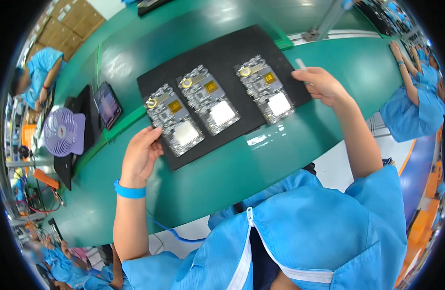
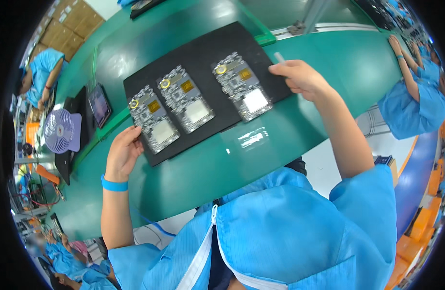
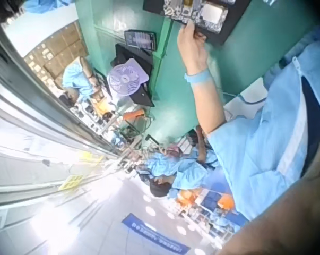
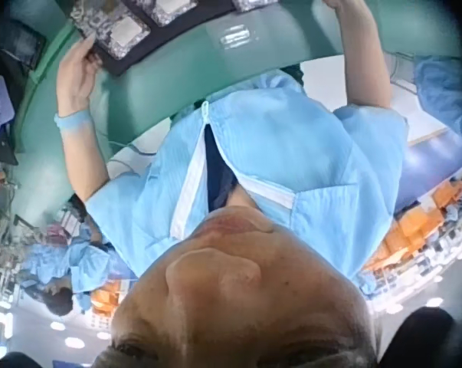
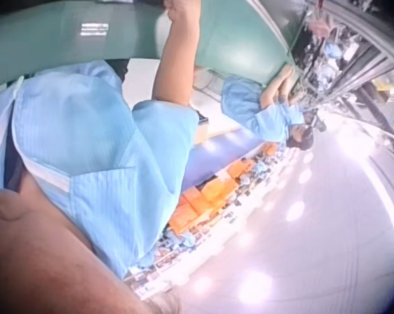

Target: The person uses tweezers to pick up small white rectangular components and place them onto circuit boards arranged on a black tray. The person repeatedly picks components from a strip and applies them to specific spots on the boards, occasionally adjusting the boards or the component strip.

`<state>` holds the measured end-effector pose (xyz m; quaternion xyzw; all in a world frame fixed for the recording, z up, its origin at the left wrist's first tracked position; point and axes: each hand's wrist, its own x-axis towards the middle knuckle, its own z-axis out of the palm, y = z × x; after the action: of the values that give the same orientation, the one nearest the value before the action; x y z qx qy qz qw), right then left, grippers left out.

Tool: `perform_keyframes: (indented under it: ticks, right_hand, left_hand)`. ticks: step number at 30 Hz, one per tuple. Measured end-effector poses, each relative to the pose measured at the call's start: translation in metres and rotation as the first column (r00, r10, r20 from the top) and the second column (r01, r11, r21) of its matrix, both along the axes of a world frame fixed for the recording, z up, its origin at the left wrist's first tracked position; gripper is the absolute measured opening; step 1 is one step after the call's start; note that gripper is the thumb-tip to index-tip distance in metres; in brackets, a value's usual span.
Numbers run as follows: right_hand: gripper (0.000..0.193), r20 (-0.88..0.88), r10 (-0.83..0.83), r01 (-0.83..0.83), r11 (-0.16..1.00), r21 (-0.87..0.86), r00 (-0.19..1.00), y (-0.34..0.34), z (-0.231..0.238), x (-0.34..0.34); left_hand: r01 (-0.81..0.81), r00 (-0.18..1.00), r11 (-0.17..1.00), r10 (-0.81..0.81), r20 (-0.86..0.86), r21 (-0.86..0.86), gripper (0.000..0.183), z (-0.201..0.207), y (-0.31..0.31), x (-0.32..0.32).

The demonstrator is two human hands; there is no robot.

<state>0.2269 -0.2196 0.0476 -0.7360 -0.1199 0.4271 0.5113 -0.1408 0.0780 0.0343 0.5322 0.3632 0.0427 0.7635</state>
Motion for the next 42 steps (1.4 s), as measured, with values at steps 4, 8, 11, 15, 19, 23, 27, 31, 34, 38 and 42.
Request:
perform_keyframes:
  ticks: [4,8,11,15,19,23,27,31,34,38,42]
  right_hand:
    - [0.050,0.033,0.013,-0.013,1.000,-0.004,0.999,-0.018,0.003,-0.008]
    - [0.052,0.129,-0.040,0.055,0.992,-0.116,0.991,-0.093,0.011,0.014]
    - [0.042,0.337,-0.149,0.228,0.951,-0.207,0.930,-0.183,-0.011,0.066]
    - [0.027,0.511,-0.198,0.329,0.927,-0.180,0.836,-0.277,-0.043,0.163]
    - [0.019,0.680,-0.262,0.487,0.859,-0.161,0.685,-0.384,-0.054,0.283]
    - [0.027,0.869,0.463,0.789,0.461,-0.406,0.177,-0.343,-0.026,0.295]
    - [0.026,0.991,0.134,0.358,0.926,-0.119,-0.018,-0.179,0.019,0.169]
    - [0.051,0.951,0.308,-0.527,0.809,-0.260,0.003,-0.049,0.013,0.017]
    - [0.042,0.868,0.398,-0.711,0.516,-0.479,-0.296,-0.009,0.007,-0.054]
    - [0.036,0.874,0.381,-0.697,0.537,-0.475,-0.301,-0.012,-0.027,-0.097]
    - [0.035,0.873,0.361,-0.610,0.625,-0.487,-0.328,-0.034,-0.036,-0.135]
  left_hand:
    - [-0.123,0.991,0.989,0.118,0.066,0.080,0.024,0.064,-0.045,0.038]
    - [0.184,0.983,0.977,-0.185,0.002,0.111,0.027,0.064,-0.078,0.057]
    - [0.306,0.951,0.951,-0.305,0.044,-0.036,0.025,0.059,-0.150,0.118]
    - [0.407,0.869,0.870,-0.277,0.409,-0.276,0.033,-0.001,-0.213,0.199]
    - [0.366,0.737,0.741,-0.600,0.312,0.562,0.061,-0.022,-0.251,0.203]
    - [0.365,0.696,-0.046,-0.649,-0.306,0.930,0.071,0.007,-0.257,0.109]
    - [0.390,0.534,-0.354,-0.665,-0.522,0.850,0.056,-0.005,-0.226,0.057]
    - [0.423,0.387,-0.358,-0.760,-0.523,0.832,0.049,0.022,-0.163,0.012]
    - [0.533,0.536,-0.365,-0.551,-0.639,0.763,0.041,0.034,-0.123,0.003]
    - [0.643,0.725,-0.331,-0.026,-0.688,0.690,0.050,0.016,-0.143,-0.002]
    - [0.611,0.790,-0.013,0.078,-0.608,0.792,0.078,-0.012,-0.193,0.027]
